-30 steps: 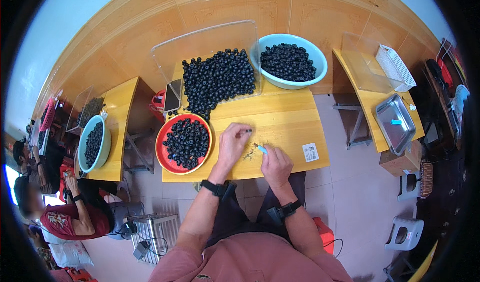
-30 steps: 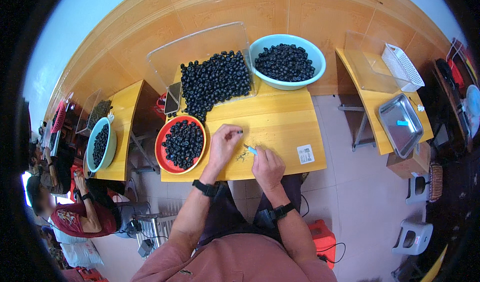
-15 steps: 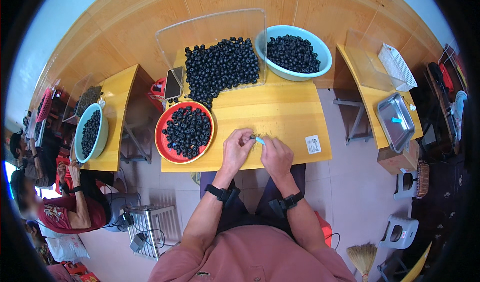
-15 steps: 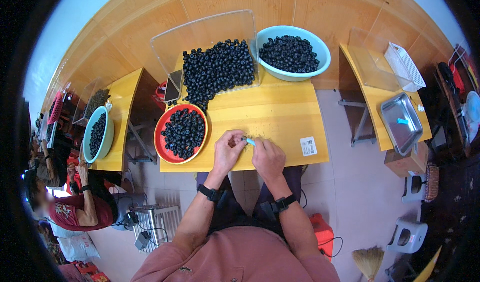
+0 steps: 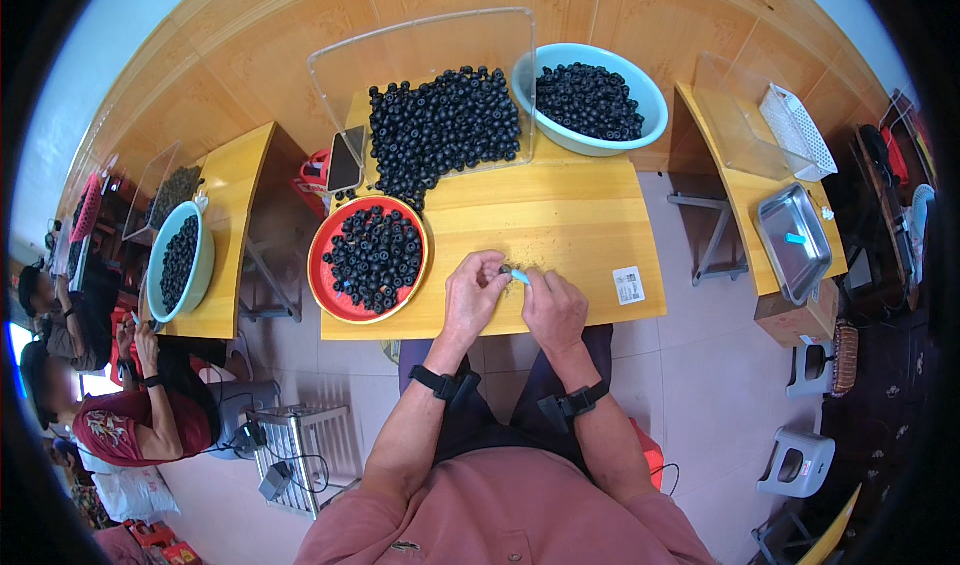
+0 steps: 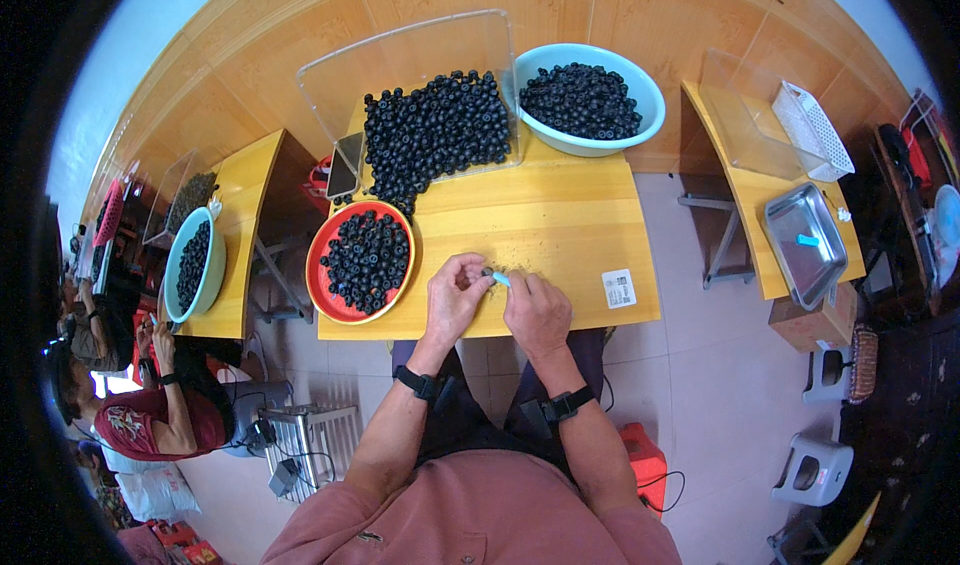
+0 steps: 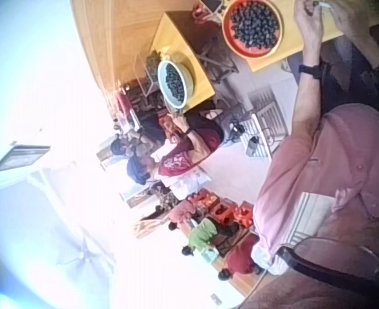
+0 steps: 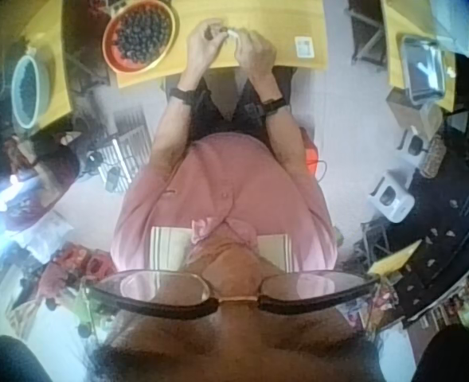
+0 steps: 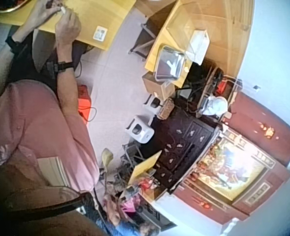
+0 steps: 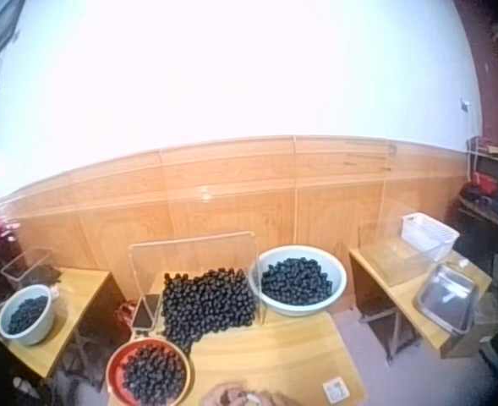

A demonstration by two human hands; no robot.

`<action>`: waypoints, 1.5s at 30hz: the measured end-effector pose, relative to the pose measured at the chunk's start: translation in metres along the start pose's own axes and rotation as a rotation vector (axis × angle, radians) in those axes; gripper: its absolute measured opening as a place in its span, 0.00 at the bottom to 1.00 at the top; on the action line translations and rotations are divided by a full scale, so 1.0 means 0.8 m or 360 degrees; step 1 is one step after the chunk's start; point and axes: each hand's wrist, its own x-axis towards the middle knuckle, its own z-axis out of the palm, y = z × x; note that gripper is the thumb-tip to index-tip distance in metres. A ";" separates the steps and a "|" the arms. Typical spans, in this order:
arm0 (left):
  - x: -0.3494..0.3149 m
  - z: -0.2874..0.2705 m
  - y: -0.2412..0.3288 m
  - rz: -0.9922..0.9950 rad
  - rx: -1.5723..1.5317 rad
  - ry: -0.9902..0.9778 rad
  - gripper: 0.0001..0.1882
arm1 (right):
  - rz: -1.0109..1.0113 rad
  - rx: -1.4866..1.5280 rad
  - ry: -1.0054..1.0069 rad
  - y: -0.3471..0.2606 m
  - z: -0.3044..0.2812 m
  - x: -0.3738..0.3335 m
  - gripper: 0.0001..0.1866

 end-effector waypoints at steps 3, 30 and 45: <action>0.000 0.003 -0.006 -0.0059 -0.0318 0.0012 0.16 | 0.0017 -0.0038 0.0007 0.002 0.003 -0.001 0.08; -0.002 -0.008 0.007 0.0124 0.0112 0.0072 0.11 | 0.0018 -0.0080 0.0075 0.003 0.004 -0.006 0.10; 0.001 -0.003 0.007 0.0265 -0.0070 0.0082 0.11 | -0.0020 -0.0023 0.0140 0.002 0.002 -0.005 0.08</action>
